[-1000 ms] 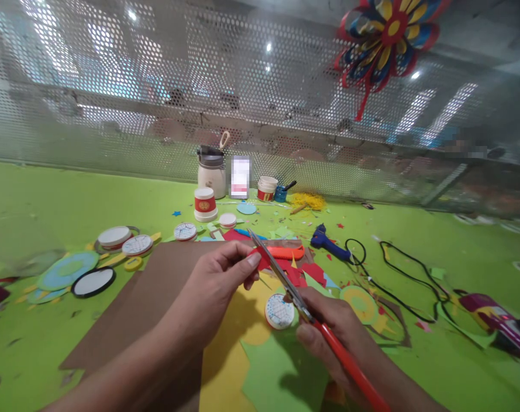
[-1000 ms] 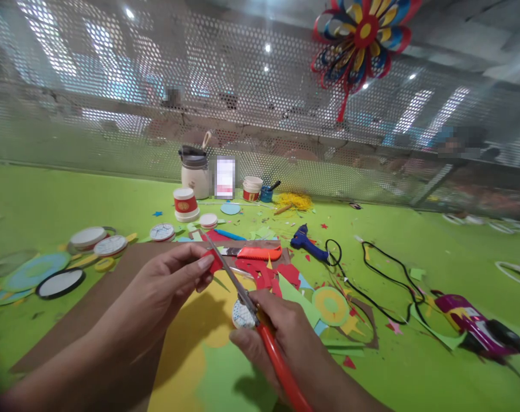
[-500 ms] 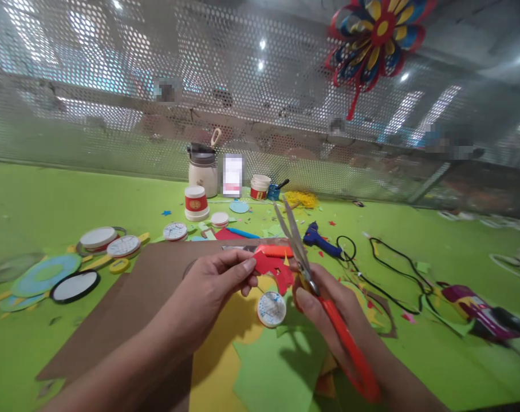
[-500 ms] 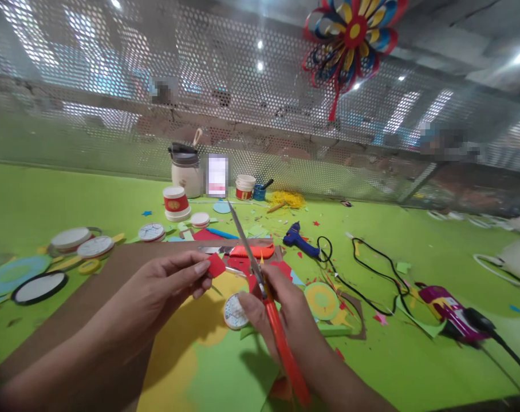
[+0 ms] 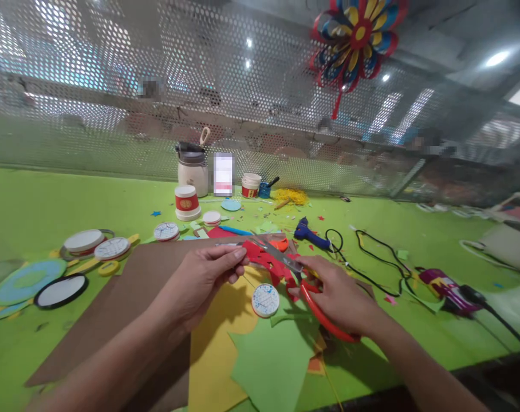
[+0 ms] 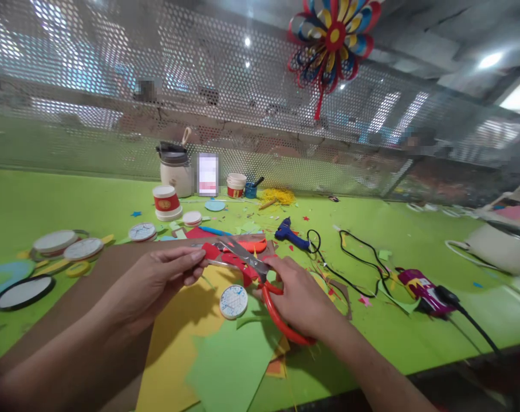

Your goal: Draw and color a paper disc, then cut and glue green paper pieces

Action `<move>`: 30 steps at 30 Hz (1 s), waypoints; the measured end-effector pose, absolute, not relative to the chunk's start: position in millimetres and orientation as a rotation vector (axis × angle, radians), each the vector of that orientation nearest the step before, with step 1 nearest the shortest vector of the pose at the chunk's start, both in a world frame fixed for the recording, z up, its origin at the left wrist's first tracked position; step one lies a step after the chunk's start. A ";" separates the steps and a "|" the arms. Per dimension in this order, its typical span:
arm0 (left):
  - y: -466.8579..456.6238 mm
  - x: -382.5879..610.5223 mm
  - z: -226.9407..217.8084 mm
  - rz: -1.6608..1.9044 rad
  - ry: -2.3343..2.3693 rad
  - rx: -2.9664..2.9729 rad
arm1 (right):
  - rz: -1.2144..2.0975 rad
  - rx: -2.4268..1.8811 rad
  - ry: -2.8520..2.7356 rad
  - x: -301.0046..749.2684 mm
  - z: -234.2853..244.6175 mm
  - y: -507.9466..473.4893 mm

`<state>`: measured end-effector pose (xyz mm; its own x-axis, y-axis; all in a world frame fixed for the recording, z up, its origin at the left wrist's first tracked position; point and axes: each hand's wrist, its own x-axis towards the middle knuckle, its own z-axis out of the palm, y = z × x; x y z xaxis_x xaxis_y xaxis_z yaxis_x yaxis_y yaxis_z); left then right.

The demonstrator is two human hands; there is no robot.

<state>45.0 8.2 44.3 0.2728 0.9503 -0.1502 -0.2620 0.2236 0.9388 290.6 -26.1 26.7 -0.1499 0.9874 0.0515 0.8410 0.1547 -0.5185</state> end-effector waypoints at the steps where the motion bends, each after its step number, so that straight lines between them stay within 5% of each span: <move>1: 9.1 44.9 44.3 1.025 0.907 0.974 | 0.494 -1.786 -2.087 294.2 25.2 -29.4; 11: 15.7 48.0 40.8 1.092 0.896 0.949 | 0.331 -2.061 -2.336 332.2 -0.9 -56.4; 19: 10.5 56.0 36.8 0.951 0.871 1.019 | 0.056 -1.901 -2.565 324.3 21.5 -65.0; 30: 3.9 65.9 33.7 0.882 0.887 1.140 | 1.020 -1.121 -1.712 260.2 45.0 -4.6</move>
